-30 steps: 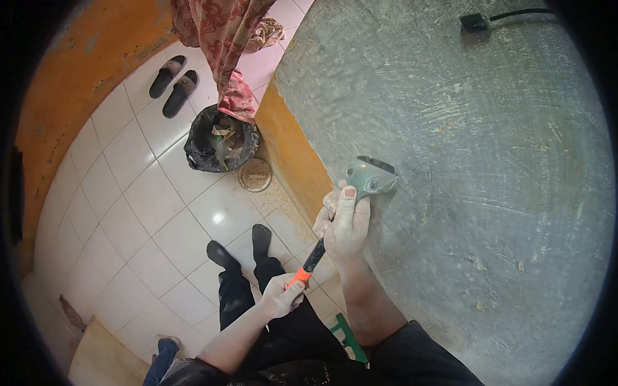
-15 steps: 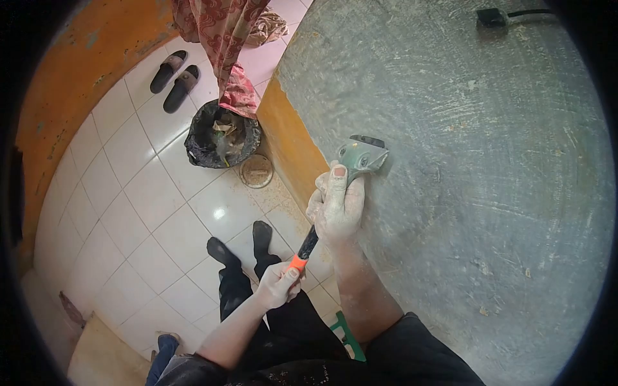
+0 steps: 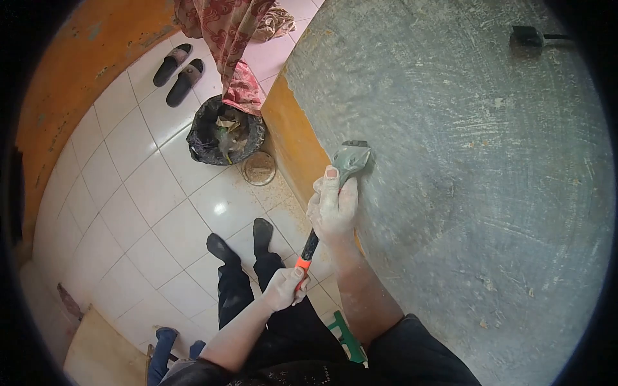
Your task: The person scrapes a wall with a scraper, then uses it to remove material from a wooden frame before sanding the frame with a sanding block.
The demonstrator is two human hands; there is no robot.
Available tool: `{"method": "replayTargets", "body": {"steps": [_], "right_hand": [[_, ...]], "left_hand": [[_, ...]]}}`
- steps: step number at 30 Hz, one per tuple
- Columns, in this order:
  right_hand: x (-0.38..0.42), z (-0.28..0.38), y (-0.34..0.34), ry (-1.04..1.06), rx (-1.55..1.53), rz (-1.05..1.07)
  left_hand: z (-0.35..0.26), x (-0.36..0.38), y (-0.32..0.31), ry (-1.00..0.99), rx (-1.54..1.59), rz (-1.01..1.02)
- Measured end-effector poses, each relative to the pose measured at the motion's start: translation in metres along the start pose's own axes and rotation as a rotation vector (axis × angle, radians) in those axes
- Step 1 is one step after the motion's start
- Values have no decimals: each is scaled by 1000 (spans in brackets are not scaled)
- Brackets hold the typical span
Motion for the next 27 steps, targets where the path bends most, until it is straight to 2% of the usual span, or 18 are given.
{"method": "replayTargets", "body": {"steps": [6, 7, 13, 16, 20, 21, 23, 26, 27], "right_hand": [[1, -2, -2, 2, -8, -34], [3, -2, -2, -6, -7, -52], [-2, 4, -13, 17, -7, -24], [6, 1, -6, 6, 5, -88], [-7, 13, -23, 67, -73, -6], [-6, 11, -23, 61, -66, -10], [-5, 13, -24, 63, -58, -11], [11, 7, -14, -8, 3, -154], [9, 5, -13, 25, 31, -117]], "left_hand": [[-14, 6, 3, 35, -98, -56], [-10, 7, 4, 52, -41, 8], [-18, 4, 10, 26, -153, -33], [-19, 9, 9, 62, -164, -13], [-34, 0, 14, -11, -263, -45], [-37, -4, 16, -1, -168, -20], [-34, 2, 15, 25, -206, -21], [-24, 14, 4, 108, -137, 6], [-23, 13, 6, 84, -152, -4]]}}
Point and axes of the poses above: each hand's wrist, its own x-axis away from the middle knuckle, its own y-axis out of the back of the hand, z = x × y, the point moved 2 cm from there along -x, towards the middle knuckle, and after that the axes turned 2 degrees about x, right-handed, at the moved point
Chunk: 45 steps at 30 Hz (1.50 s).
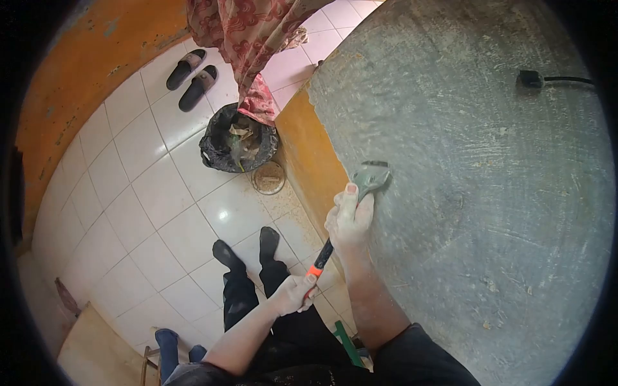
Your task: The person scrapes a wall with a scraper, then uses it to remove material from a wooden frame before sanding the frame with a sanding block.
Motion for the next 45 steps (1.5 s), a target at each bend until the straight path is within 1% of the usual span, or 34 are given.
{"method": "replayTargets", "body": {"steps": [4, 6, 8, 10, 11, 12, 15, 16, 19, 22, 25, 26, 29, 30, 33, 34, 37, 40, 43, 45], "right_hand": [[-14, 8, -18, -15, -55, 27], [-9, 2, -11, 5, -70, 28], [-1, -11, 6, -20, -44, 10], [-3, -14, 6, -22, -29, 11], [-9, -12, -1, -12, -26, 21], [-15, -10, -7, -3, -23, 31], [-27, 3, -30, -8, -89, 72], [-27, 0, -29, 22, -85, 55], [-27, -12, -21, -99, -218, 59], [-47, -23, -27, -173, -242, 102], [-76, -29, -46, -152, -272, 208], [-84, -31, -54, -170, -299, 219], [-102, -32, -74, -206, -370, 273], [-106, -28, -80, -192, -340, 294], [-115, -26, -95, -148, -240, 319], [-113, -24, -99, -119, -169, 293], [-112, -27, -101, -150, -219, 264], [-117, -27, -107, -106, -151, 283], [-118, -28, -113, -80, -113, 256], [-113, -30, -108, -59, -86, 226]], "left_hand": [[-15, -14, 16, -86, -28, 5], [-6, -9, 14, -22, -33, 8], [12, -1, 8, 34, -27, 31], [10, -3, 9, 23, -24, 47], [6, -4, 8, 18, -20, 54], [-5, -8, 10, -5, 20, 8], [-23, -17, 22, -17, 8, -24], [-24, -16, 24, -44, -12, -27], [-11, -12, 24, -20, 89, -10], [-4, -19, 22, -312, 168, -154], [-8, -35, 25, -670, 232, -417], [-11, -39, 28, -645, 253, -473], [-38, -48, 40, -490, 183, -540], [-41, -55, 45, -507, 144, -549], [-48, -68, 57, -506, 178, -565], [-51, -67, 59, -485, 190, -561], [-54, -60, 61, -491, 179, -563], [-62, -59, 68, -477, 113, -574], [-64, -57, 77, -420, 92, -561], [-63, -49, 74, -416, 146, -522]]}}
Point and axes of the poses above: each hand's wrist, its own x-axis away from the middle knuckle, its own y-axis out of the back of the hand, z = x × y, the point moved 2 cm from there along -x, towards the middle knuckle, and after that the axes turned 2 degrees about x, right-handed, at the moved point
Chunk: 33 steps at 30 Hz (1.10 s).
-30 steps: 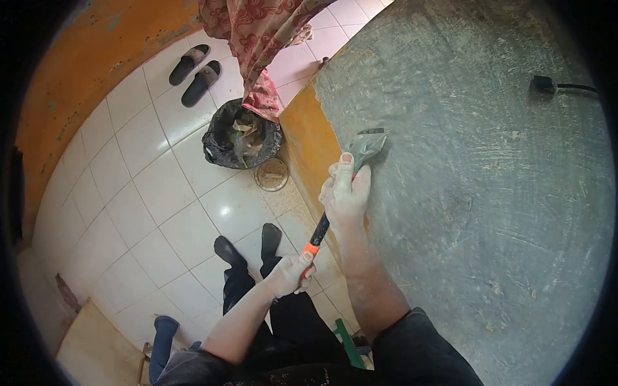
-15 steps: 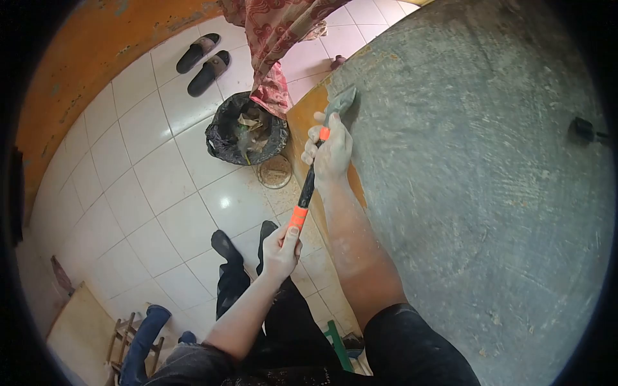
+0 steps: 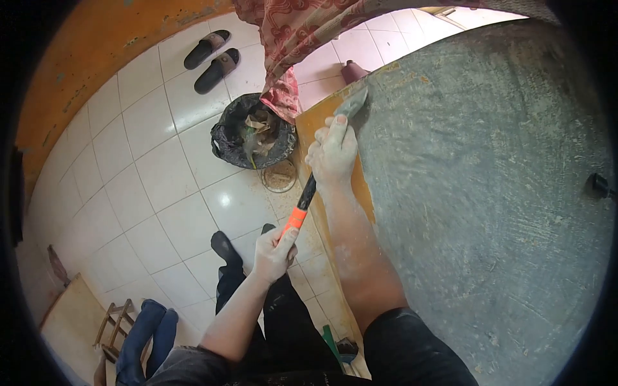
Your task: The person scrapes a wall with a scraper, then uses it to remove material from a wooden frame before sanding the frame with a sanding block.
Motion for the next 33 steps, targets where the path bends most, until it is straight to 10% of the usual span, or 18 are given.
{"method": "replayTargets", "body": {"steps": [33], "right_hand": [[9, 3, -14, -32, -15, -117]], "left_hand": [[-28, 1, 23, 131, -21, 26]]}}
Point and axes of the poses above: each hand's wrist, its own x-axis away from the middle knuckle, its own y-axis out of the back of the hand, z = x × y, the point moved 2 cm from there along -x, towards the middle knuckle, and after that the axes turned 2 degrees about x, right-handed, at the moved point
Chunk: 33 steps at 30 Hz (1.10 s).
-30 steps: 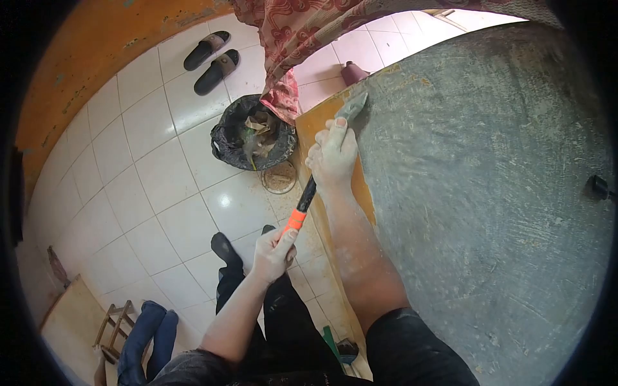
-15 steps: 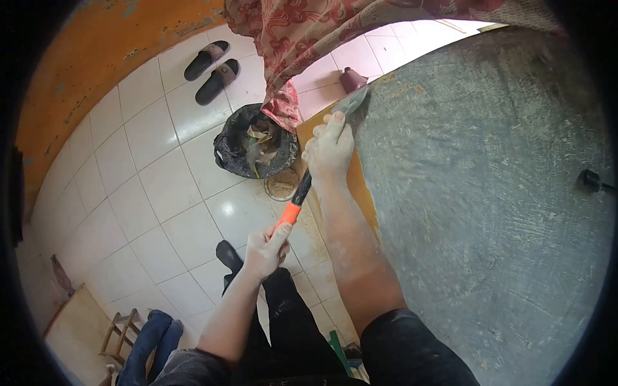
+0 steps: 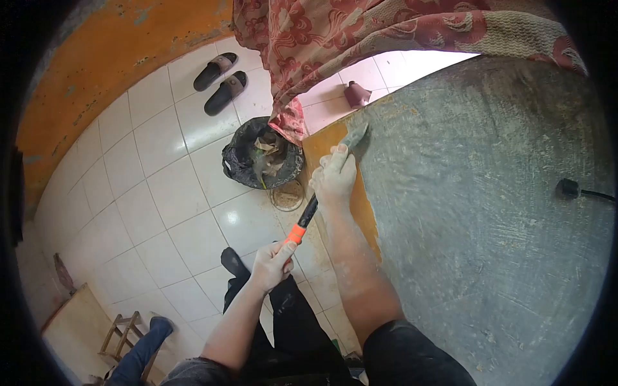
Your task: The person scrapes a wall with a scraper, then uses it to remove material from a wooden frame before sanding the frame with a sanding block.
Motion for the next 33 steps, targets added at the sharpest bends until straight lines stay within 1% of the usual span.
{"method": "replayTargets", "body": {"steps": [3, 4, 7, 8, 10, 11, 12, 13, 15, 17, 20, 22, 26, 28, 32, 33], "right_hand": [[-18, 6, -19, 58, 23, 44], [-25, 6, -18, 24, -37, 32], [-11, 5, -13, 50, -20, 73], [-3, 6, -9, 14, -47, 26], [4, 6, -2, 0, -21, 5], [3, 6, 0, -8, -7, -4], [1, 8, -2, -3, -24, 68], [-5, 9, -7, 0, -17, 54], [-16, 12, -20, 6, -13, 24], [-17, 12, -17, 17, -4, 14], [0, 8, -5, 3, 16, 28], [3, 7, 4, -17, 18, 41], [-4, 15, -8, -8, 50, 36], [-3, 21, -11, -18, 78, 20], [12, 24, 8, -35, -56, 94], [16, 24, 15, -48, -103, 120]], "left_hand": [[-9, -13, 1, -87, -55, -29], [-16, -17, 4, -126, -87, -31], [-18, 0, 3, -19, 1, 9], [-14, 6, 4, -34, -4, 27], [-9, 13, 3, -70, -6, 65], [-8, 9, 2, -53, -1, 46], [-10, 6, 0, -31, 4, 24], [-14, 3, -1, -6, 6, 1], [-22, -1, 1, -59, -41, -15], [-23, -6, 0, -99, -89, -12], [-6, 7, 2, -43, -31, 33], [-5, 11, 0, -47, -19, 58], [-13, 7, -7, 0, 87, 73], [-11, 9, -12, -14, 93, 72], [-7, 27, -12, -25, 34, 79], [-7, 27, -6, -85, -40, 28]]}}
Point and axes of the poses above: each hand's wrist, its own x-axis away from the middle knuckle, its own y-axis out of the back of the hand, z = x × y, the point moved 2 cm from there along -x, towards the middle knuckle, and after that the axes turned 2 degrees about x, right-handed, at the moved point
